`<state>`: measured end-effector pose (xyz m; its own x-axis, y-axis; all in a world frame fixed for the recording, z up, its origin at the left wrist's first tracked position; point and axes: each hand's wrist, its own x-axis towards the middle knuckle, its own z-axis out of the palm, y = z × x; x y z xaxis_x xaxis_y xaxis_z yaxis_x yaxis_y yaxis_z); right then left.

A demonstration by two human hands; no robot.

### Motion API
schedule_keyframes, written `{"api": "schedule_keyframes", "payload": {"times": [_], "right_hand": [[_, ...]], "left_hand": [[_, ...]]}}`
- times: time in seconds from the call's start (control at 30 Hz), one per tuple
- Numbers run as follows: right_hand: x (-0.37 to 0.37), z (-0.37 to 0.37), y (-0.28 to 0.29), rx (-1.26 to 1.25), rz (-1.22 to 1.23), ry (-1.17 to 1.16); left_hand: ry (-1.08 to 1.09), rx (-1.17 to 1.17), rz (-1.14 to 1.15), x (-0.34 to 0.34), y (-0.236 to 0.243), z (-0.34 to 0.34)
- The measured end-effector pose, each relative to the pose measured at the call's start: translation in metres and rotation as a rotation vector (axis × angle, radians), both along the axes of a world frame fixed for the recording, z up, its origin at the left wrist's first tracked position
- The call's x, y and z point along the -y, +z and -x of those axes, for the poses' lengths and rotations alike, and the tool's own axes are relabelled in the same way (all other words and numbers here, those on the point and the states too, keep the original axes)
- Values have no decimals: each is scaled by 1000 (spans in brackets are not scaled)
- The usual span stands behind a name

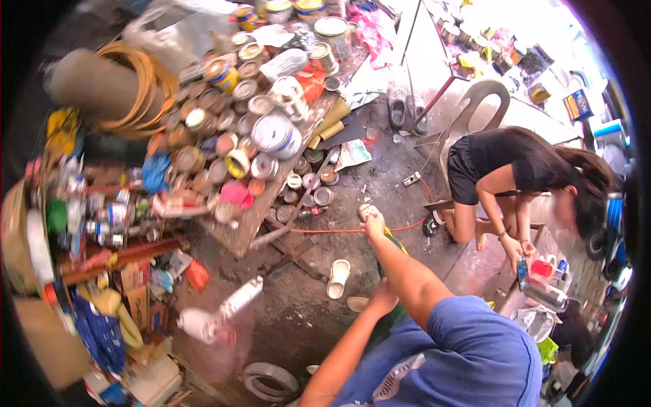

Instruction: The person examines sheets of sandpaper, chooses a piece, dips it into a bucket of water, and sands the upper rear side panel of a white truck.

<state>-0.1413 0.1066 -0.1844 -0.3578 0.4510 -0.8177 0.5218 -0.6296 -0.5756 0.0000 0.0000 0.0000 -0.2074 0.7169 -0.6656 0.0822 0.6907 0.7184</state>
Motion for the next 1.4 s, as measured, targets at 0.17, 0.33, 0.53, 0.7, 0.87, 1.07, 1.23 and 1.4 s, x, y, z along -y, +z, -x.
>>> {"api": "schedule_keyframes", "payload": {"times": [0.17,0.33,0.53,0.7,0.87,1.07,1.23,1.4], "right_hand": [[-25,105,-91,50,42,-88],[-41,231,-181,56,-374,129],[-47,337,-244,-78,-199,115],[-109,388,-256,-33,-232,122],[-174,423,-260,-39,-501,26],[-98,412,-340,-231,-84,233],[1,403,-332,-287,69,130],[-4,417,-278,-53,366,17]], "left_hand": [[476,-91,-20,-75,-53,103],[366,-169,91,-112,-133,133],[297,-191,170,-127,-184,138],[285,-203,215,-132,-180,139],[296,-224,259,-127,-203,161],[321,-216,290,-130,-199,160],[323,-201,319,-126,-191,155],[333,-186,322,-123,-190,155]]}}
